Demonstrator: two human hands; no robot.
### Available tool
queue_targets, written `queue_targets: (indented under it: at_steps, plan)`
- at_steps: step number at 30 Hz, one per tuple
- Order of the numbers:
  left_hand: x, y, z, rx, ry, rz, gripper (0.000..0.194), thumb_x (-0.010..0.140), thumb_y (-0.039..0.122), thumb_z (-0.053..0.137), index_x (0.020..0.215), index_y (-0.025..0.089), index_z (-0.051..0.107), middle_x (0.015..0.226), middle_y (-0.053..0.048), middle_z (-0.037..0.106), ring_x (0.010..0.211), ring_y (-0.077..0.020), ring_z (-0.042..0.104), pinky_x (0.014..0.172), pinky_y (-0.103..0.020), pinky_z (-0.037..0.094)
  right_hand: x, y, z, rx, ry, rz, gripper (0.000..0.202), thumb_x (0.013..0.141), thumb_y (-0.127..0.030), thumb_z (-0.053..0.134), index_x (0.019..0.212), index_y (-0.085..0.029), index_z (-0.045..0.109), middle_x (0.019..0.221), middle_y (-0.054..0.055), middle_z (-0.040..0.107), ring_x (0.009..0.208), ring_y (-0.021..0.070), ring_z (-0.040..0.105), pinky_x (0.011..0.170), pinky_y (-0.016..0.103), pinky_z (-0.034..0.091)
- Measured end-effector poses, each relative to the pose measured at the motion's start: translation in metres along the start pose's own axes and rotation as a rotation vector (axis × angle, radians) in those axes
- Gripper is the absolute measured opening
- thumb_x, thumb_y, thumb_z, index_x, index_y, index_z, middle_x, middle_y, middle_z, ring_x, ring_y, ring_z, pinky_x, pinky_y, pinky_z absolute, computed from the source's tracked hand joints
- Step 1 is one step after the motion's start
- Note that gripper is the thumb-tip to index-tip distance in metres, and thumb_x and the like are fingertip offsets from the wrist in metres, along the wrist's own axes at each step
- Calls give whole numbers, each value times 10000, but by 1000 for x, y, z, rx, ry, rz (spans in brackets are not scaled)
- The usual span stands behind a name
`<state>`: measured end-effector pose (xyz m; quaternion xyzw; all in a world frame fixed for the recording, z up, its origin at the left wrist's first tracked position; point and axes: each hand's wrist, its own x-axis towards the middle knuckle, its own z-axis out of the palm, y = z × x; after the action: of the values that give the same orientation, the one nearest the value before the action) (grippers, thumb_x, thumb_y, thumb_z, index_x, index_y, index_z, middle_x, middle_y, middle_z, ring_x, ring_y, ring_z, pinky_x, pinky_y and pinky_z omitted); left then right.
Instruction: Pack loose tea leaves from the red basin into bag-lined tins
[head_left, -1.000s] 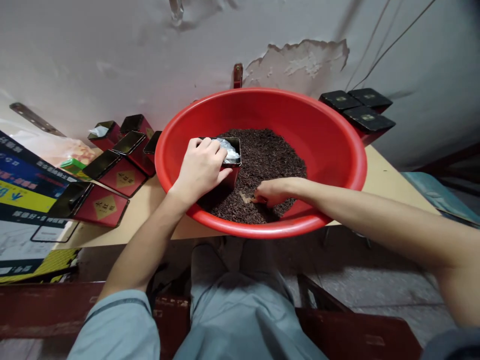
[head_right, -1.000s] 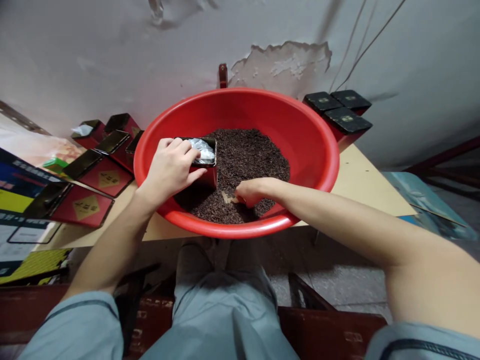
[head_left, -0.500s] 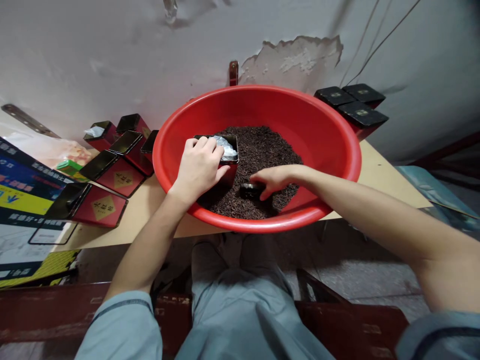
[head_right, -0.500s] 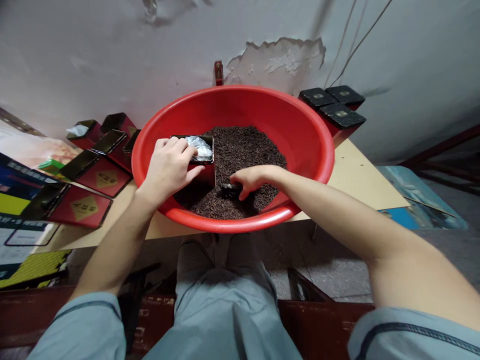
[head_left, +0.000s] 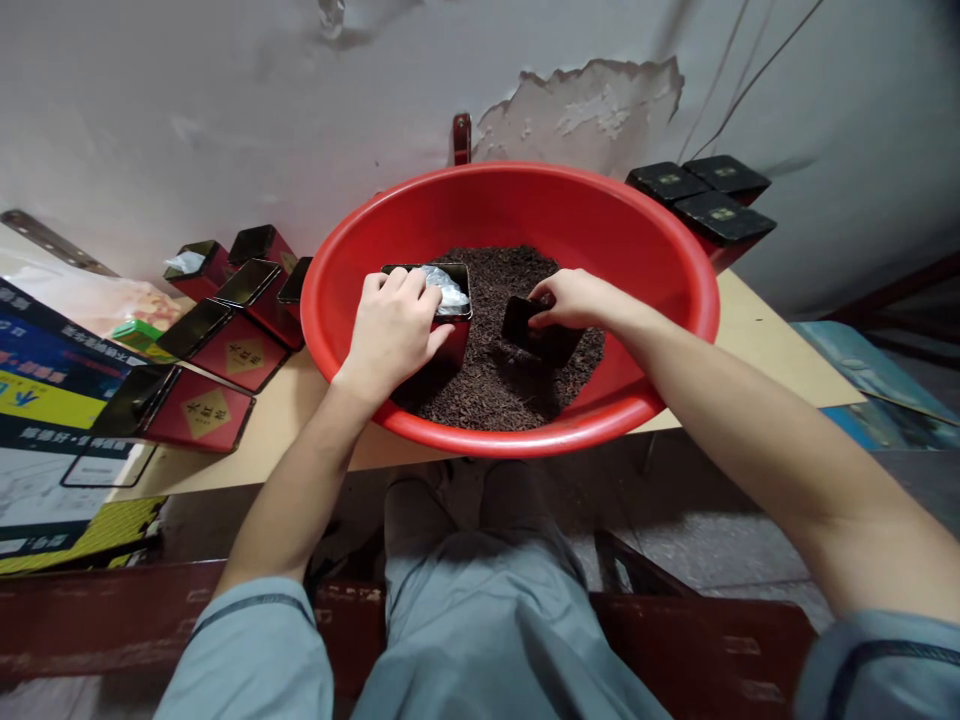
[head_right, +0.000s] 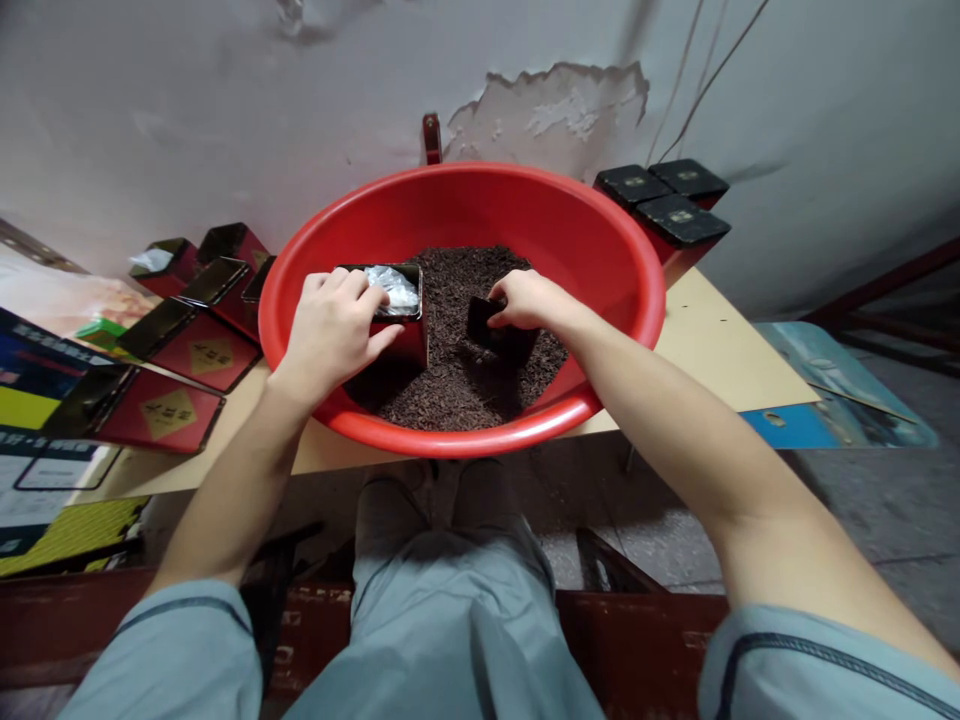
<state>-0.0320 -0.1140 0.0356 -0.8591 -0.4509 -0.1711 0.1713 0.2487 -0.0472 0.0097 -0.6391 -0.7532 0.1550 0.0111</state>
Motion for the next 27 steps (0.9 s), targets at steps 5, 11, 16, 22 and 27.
queue_targets:
  at_steps: [5, 11, 16, 22, 27]
  plan:
    - [0, 1, -1, -13, -4, -4, 278, 939, 332, 744, 1159, 163, 730, 1104, -147, 707, 1133, -352, 604, 1002, -502, 450, -4, -4, 1, -70, -21, -22, 318, 853, -323, 805, 1151, -214, 833, 996, 78, 816, 919, 261, 746, 776, 329, 548]
    - [1, 0, -2, 5, -22, -13, 289, 939, 336, 746, 1163, 157, 713, 1122, -157, 707, 1137, -358, 613, 995, -495, 449, -1, 3, 7, -21, 115, -12, 438, 938, -232, 678, 1369, -223, 758, 1137, 116, 801, 1041, 299, 752, 888, 375, 583]
    - [-4, 0, -3, 0, -27, -40, 293, 947, 341, 739, 1172, 160, 688, 1153, -158, 712, 1131, -346, 616, 982, -469, 452, 3, 12, 6, 205, 446, -228, 775, 1029, -480, 547, 1722, -220, 315, 1498, 181, 610, 1378, 398, 604, 1174, 579, 461]
    - [-13, 1, 1, 2, 14, -37, 240, 974, 312, 690, 1159, 159, 699, 1128, -151, 729, 1113, -334, 623, 963, -462, 463, -9, -3, 2, 357, 460, -413, 1403, 725, -809, 784, 1729, -196, 19, 1704, 227, 302, 1538, 456, 410, 1221, 583, 409]
    - [-21, -4, 4, -64, 37, -32, 281, 977, 269, 665, 1231, 163, 720, 1180, -158, 752, 1139, -338, 634, 992, -498, 478, -10, -32, -7, 371, 331, -515, 1276, 690, -763, 811, 1672, -196, 226, 1627, 217, 409, 1440, 450, 497, 1195, 585, 436]
